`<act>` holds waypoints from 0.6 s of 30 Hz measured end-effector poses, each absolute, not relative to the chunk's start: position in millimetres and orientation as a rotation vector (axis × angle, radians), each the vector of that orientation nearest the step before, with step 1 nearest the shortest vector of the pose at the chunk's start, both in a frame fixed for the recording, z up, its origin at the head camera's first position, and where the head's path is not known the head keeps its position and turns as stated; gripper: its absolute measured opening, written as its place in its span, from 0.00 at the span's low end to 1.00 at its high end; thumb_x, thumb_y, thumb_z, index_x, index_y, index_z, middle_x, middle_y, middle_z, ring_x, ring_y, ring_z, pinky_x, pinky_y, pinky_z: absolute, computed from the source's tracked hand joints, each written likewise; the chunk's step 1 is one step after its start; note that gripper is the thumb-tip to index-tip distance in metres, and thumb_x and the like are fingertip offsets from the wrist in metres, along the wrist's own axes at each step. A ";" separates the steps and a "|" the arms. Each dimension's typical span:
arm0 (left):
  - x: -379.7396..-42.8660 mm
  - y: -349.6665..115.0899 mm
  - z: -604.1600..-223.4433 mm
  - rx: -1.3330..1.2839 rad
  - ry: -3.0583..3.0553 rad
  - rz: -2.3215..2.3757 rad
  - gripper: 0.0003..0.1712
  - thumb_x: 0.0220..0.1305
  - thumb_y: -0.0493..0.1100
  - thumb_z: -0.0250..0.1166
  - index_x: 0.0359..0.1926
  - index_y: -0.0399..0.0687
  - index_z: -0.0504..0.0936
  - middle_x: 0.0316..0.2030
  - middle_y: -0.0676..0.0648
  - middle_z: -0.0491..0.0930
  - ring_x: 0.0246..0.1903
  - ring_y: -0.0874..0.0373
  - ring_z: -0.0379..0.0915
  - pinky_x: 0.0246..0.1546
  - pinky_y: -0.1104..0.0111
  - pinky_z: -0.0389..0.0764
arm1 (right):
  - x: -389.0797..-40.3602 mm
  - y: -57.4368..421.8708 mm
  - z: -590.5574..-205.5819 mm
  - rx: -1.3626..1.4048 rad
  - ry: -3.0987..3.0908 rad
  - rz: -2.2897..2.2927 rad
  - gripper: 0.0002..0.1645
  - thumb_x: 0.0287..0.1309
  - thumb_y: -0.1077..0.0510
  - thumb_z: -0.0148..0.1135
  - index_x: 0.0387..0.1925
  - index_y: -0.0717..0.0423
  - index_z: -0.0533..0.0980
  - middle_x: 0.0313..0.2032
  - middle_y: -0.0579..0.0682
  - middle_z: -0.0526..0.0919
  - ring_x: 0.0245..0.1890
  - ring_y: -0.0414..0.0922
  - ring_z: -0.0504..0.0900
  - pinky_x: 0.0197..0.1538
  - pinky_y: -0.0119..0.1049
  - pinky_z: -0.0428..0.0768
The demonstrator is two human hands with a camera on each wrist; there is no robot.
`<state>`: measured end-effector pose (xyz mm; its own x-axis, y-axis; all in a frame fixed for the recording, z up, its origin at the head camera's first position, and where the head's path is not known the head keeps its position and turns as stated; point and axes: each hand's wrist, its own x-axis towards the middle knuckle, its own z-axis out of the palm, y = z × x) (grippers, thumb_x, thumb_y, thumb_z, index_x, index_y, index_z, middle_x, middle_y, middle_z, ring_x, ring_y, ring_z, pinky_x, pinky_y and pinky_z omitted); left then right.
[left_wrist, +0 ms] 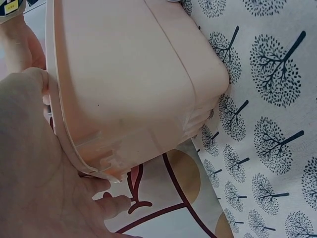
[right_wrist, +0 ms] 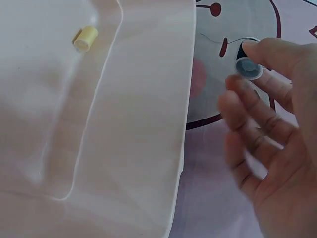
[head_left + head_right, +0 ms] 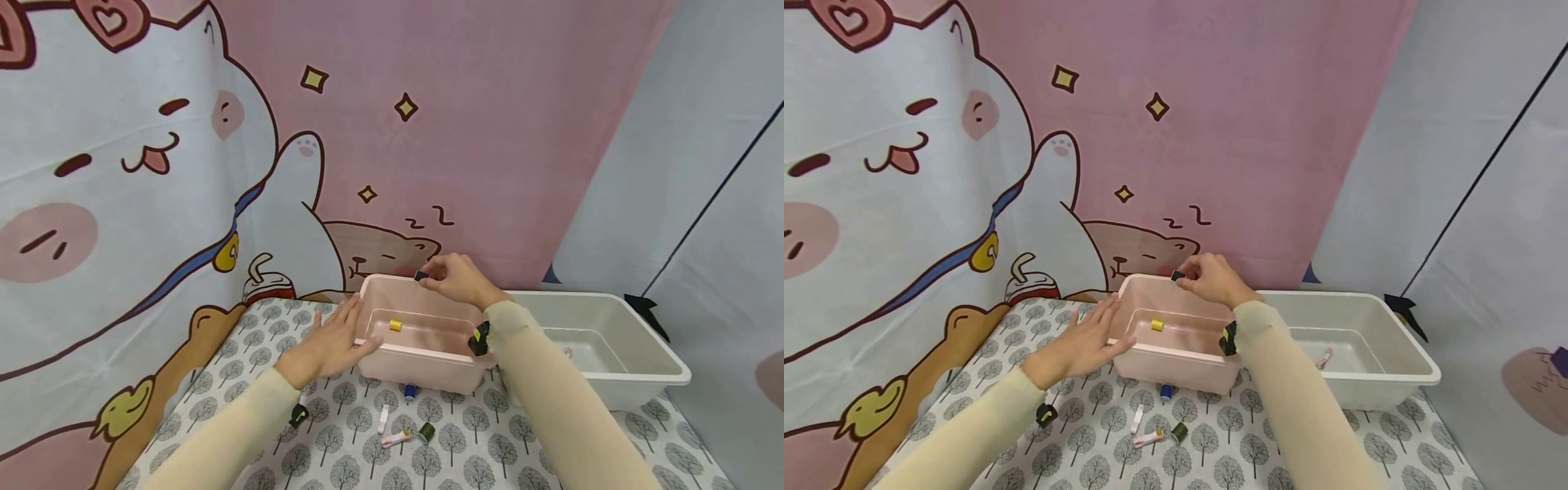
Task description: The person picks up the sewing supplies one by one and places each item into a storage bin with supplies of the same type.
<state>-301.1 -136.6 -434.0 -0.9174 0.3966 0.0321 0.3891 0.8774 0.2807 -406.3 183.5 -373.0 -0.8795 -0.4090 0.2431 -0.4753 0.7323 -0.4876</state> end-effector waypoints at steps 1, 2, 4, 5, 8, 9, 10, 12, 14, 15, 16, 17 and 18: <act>-301.3 -135.9 -433.9 0.630 3.017 0.438 0.66 0.83 0.87 0.39 0.97 0.43 0.43 0.98 0.45 0.36 0.97 0.37 0.38 0.92 0.23 0.40 | -405.8 183.9 -373.0 0.712 -2.832 0.824 0.22 0.74 0.49 0.82 0.61 0.57 0.91 0.50 0.55 0.97 0.51 0.53 0.94 0.60 0.55 0.92; -301.3 -135.3 -433.9 0.631 3.017 0.441 0.67 0.83 0.87 0.39 0.97 0.43 0.43 0.98 0.45 0.36 0.97 0.37 0.38 0.92 0.23 0.40 | -405.0 184.3 -373.0 0.704 -2.854 0.805 0.24 0.75 0.48 0.82 0.63 0.57 0.90 0.53 0.57 0.97 0.54 0.55 0.94 0.63 0.57 0.92; -301.3 -134.5 -433.9 0.630 3.015 0.439 0.67 0.83 0.87 0.39 0.97 0.43 0.43 0.98 0.45 0.36 0.97 0.37 0.38 0.92 0.23 0.40 | -403.2 185.0 -373.1 0.696 -2.890 0.771 0.28 0.76 0.47 0.81 0.67 0.59 0.89 0.58 0.59 0.96 0.59 0.58 0.93 0.67 0.60 0.91; -301.1 -134.3 -434.0 0.628 3.013 0.440 0.66 0.83 0.87 0.39 0.97 0.43 0.43 0.98 0.45 0.36 0.97 0.37 0.38 0.92 0.23 0.40 | -402.5 185.2 -373.3 0.698 -2.900 0.759 0.28 0.76 0.47 0.80 0.68 0.59 0.88 0.59 0.60 0.95 0.61 0.58 0.93 0.69 0.61 0.91; -301.0 -133.9 -434.2 0.621 3.011 0.446 0.67 0.83 0.87 0.39 0.97 0.43 0.43 0.98 0.45 0.36 0.97 0.37 0.38 0.92 0.22 0.40 | -399.0 185.7 -372.3 0.708 -2.897 0.760 0.26 0.78 0.49 0.79 0.67 0.59 0.88 0.60 0.60 0.95 0.61 0.59 0.93 0.69 0.61 0.91; -300.9 -133.7 -434.1 0.620 3.011 0.445 0.67 0.83 0.87 0.39 0.97 0.44 0.43 0.98 0.45 0.35 0.97 0.37 0.38 0.92 0.23 0.40 | -397.9 185.8 -371.8 0.713 -2.887 0.760 0.25 0.78 0.50 0.79 0.66 0.59 0.89 0.59 0.60 0.96 0.61 0.58 0.94 0.68 0.60 0.92; -300.9 -133.7 -434.1 0.620 3.013 0.448 0.67 0.83 0.87 0.39 0.97 0.43 0.43 0.98 0.45 0.35 0.97 0.37 0.38 0.91 0.22 0.40 | -396.6 186.0 -371.1 0.717 -2.875 0.759 0.23 0.78 0.50 0.79 0.65 0.58 0.89 0.57 0.59 0.96 0.60 0.58 0.94 0.67 0.60 0.92; -301.1 -133.8 -434.0 0.624 3.016 0.455 0.66 0.83 0.87 0.39 0.97 0.43 0.43 0.98 0.44 0.36 0.97 0.37 0.38 0.91 0.22 0.40 | -394.0 186.4 -369.3 0.726 -2.853 0.748 0.21 0.77 0.51 0.78 0.64 0.56 0.90 0.55 0.57 0.97 0.57 0.55 0.95 0.65 0.59 0.93; -301.1 -134.1 -433.8 0.625 3.015 0.448 0.66 0.83 0.87 0.39 0.97 0.43 0.42 0.98 0.44 0.35 0.97 0.37 0.37 0.91 0.22 0.40 | -391.4 186.4 -367.4 0.737 -2.831 0.735 0.19 0.77 0.51 0.78 0.62 0.55 0.91 0.54 0.55 0.97 0.55 0.54 0.95 0.63 0.58 0.94; -301.3 -134.1 -434.1 0.629 3.017 0.450 0.66 0.84 0.87 0.39 0.97 0.42 0.43 0.98 0.44 0.35 0.97 0.37 0.37 0.91 0.22 0.40 | -389.9 186.5 -366.3 0.744 -2.821 0.729 0.19 0.77 0.52 0.78 0.61 0.55 0.91 0.53 0.55 0.97 0.55 0.54 0.95 0.62 0.57 0.94; -301.6 -134.2 -434.2 0.628 3.017 0.448 0.66 0.84 0.87 0.39 0.97 0.42 0.43 0.98 0.44 0.35 0.97 0.37 0.37 0.91 0.22 0.40 | -388.3 186.4 -365.2 0.751 -2.811 0.723 0.18 0.77 0.52 0.78 0.61 0.55 0.91 0.53 0.55 0.98 0.54 0.53 0.95 0.62 0.57 0.94; -301.9 -134.1 -434.1 0.625 3.015 0.442 0.66 0.84 0.86 0.39 0.97 0.43 0.42 0.98 0.44 0.35 0.97 0.37 0.37 0.91 0.22 0.40 | -387.0 186.3 -364.2 0.758 -2.801 0.716 0.18 0.77 0.53 0.78 0.60 0.55 0.92 0.52 0.54 0.98 0.54 0.53 0.96 0.62 0.57 0.94; -302.0 -134.0 -434.0 0.622 3.014 0.436 0.66 0.84 0.87 0.39 0.97 0.43 0.42 0.98 0.44 0.34 0.97 0.38 0.37 0.91 0.22 0.40 | -385.5 186.2 -363.1 0.765 -2.790 0.711 0.17 0.76 0.53 0.78 0.60 0.55 0.92 0.52 0.54 0.98 0.53 0.53 0.96 0.61 0.57 0.94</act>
